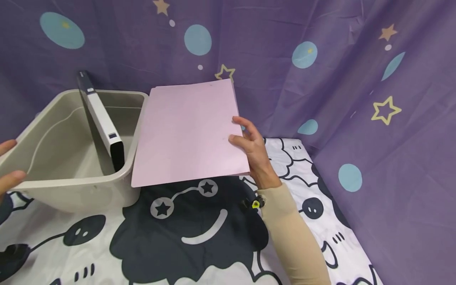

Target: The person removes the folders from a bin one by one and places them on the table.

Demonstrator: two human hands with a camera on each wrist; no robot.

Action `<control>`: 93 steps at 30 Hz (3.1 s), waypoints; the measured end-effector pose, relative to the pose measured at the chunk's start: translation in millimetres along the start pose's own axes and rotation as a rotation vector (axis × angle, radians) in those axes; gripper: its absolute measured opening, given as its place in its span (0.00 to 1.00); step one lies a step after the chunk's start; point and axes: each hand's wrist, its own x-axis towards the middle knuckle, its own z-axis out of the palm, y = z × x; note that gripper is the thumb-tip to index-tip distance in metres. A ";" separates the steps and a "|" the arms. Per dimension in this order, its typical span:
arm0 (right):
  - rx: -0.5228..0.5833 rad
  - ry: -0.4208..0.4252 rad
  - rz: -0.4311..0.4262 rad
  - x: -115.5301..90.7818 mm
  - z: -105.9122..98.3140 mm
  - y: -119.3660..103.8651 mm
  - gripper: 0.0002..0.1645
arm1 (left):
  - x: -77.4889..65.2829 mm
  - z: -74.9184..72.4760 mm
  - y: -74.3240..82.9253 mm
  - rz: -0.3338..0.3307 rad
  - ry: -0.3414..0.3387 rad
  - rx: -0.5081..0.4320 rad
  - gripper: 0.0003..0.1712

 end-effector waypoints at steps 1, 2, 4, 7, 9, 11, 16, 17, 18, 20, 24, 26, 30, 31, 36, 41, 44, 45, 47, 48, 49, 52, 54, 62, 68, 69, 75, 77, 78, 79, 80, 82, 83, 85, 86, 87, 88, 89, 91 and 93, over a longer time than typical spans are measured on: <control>-0.003 0.003 0.001 -0.3 -0.8 0.2 0.29 | -0.7 0.6 2.9 0.000 0.000 -0.003 0.42; -0.004 0.005 0.002 -0.8 -1.4 0.4 0.29 | -1.6 1.6 7.1 0.004 0.000 -0.008 0.42; -0.008 0.012 0.002 -1.7 -2.7 1.1 0.29 | -3.3 3.5 17.3 0.000 -0.004 -0.009 0.42; -0.011 0.023 0.005 -3.4 -3.7 2.4 0.29 | -6.0 6.2 29.8 -0.013 -0.006 0.005 0.42; -0.013 0.030 0.007 -4.7 -4.1 3.8 0.29 | -6.8 6.8 32.3 -0.012 -0.006 0.025 0.42; -0.013 0.033 0.010 -6.1 -4.2 5.6 0.29 | -6.9 5.9 30.2 -0.007 -0.006 0.037 0.42; -0.008 0.033 0.013 -9.8 -5.5 11.5 0.29 | -1.0 -1.0 6.1 0.014 -0.011 0.028 0.44; -0.006 0.034 0.013 -10.5 -6.0 12.8 0.29 | 0.0 -1.7 3.0 0.011 -0.013 0.021 0.44; -0.002 0.035 0.015 -11.1 -6.5 14.1 0.29 | 3.0 -5.0 -11.0 0.020 -0.017 0.027 0.45; 0.002 0.038 0.015 -12.2 -7.6 16.5 0.29 | 7.3 -9.0 -31.1 0.033 -0.013 0.026 0.45; 0.001 0.039 0.016 -13.8 -9.4 20.6 0.29 | 6.8 -8.8 -30.4 0.014 -0.018 0.007 0.45; -0.005 0.041 0.015 -14.9 -10.2 22.7 0.29 | 2.5 -3.8 -11.7 0.013 -0.009 -0.008 0.44; -0.021 0.039 0.020 -17.7 -12.3 27.2 0.29 | -1.4 -0.2 5.2 0.013 -0.018 -0.017 0.43; -0.028 0.040 0.025 -18.4 -12.9 28.4 0.29 | -1.5 0.0 6.4 0.015 -0.018 -0.019 0.43; -0.042 0.060 0.059 -21.5 -15.5 34.9 0.30 | -2.6 0.2 10.3 0.006 -0.032 -0.009 0.44; -0.029 0.065 0.081 -23.5 -16.6 41.7 0.30 | -4.6 0.6 14.2 -0.006 -0.038 0.038 0.45; -0.034 0.061 0.084 -23.5 -16.8 45.5 0.31 | -5.2 0.7 15.4 -0.012 -0.036 0.044 0.45; -0.039 0.062 0.087 -23.7 -16.8 46.5 0.31 | -5.1 0.5 15.3 -0.012 -0.036 0.041 0.45; -0.045 0.060 0.096 -23.8 -16.7 48.3 0.31 | -5.0 0.2 15.4 -0.011 -0.035 0.035 0.45; -0.048 0.060 0.099 -24.0 -16.6 49.1 0.32 | -5.0 0.2 15.9 -0.010 -0.035 0.031 0.45; -0.052 0.059 0.102 -24.1 -16.7 50.0 0.32 | -5.0 0.3 16.5 -0.010 -0.035 0.028 0.45; -0.055 0.058 0.106 -23.8 -16.9 52.9 0.32 | -5.2 0.6 17.2 -0.006 -0.037 0.030 0.45; -0.051 0.057 0.106 -23.4 -17.0 55.1 0.32 | -5.2 0.5 16.6 -0.007 -0.035 0.032 0.45; -0.055 0.058 0.130 -23.5 -17.0 62.3 0.33 | -6.2 -0.3 9.5 0.004 -0.030 0.018 0.44; -0.051 0.060 0.135 -24.5 -14.3 67.6 0.33 | -3.7 0.1 6.1 0.029 -0.021 -0.003 0.44; -0.052 0.061 0.132 -24.7 -14.0 68.5 0.33 | -3.4 0.3 6.2 0.031 -0.022 -0.005 0.44; -0.061 0.048 0.117 -24.6 -12.3 76.2 0.34 | -0.9 -2.3 -5.7 0.014 -0.024 0.004 0.44; -0.068 0.045 0.122 -24.7 -11.6 78.4 0.34 | -0.7 -2.8 -7.6 0.007 -0.028 0.009 0.44; -0.070 0.045 0.127 -24.8 -11.1 79.5 0.34 | -1.0 -2.4 -6.2 0.009 -0.027 0.002 0.43; -0.074 0.044 0.132 -24.9 -10.5 80.3 0.34 | -1.5 -1.9 -3.7 0.016 -0.024 -0.003 0.43; -0.079 0.046 0.137 -25.1 -10.0 81.2 0.34 | -2.2 -1.3 -0.6 0.023 -0.021 -0.005 0.43; -0.086 0.047 0.143 -25.3 -9.1 82.7 0.34 | -4.2 -0.2 8.2 0.022 -0.027 -0.002 0.44; -0.090 0.045 0.143 -25.5 -8.6 83.4 0.34 | -4.1 -0.3 8.1 0.021 -0.025 -0.002 0.44; -0.094 0.036 0.142 -25.7 -7.8 84.9 0.34 | -2.9 -1.6 1.4 0.026 -0.020 0.001 0.44; -0.098 0.031 0.141 -25.8 -7.6 85.7 0.34 | -1.6 -2.7 -4.9 0.023 -0.017 0.004 0.43; -0.099 0.024 0.141 -25.8 -7.4 86.5 0.34 | -0.9 -3.5 -8.4 0.020 -0.019 0.006 0.44; -0.102 0.018 0.141 -25.9 -6.9 87.2 0.34 | -0.6 -4.1 -11.0 0.019 -0.020 0.008 0.43; -0.103 0.015 0.144 -26.0 -6.7 88.1 0.34 | -0.5 -4.3 -12.1 0.020 -0.020 0.010 0.43; -0.106 0.016 0.152 -26.1 -6.3 89.9 0.34 | -1.4 -3.3 -7.7 0.028 -0.016 0.007 0.43; -0.102 0.024 0.161 -26.3 -5.9 91.8 0.34 | -3.5 -0.8 4.2 0.028 -0.023 0.007 0.43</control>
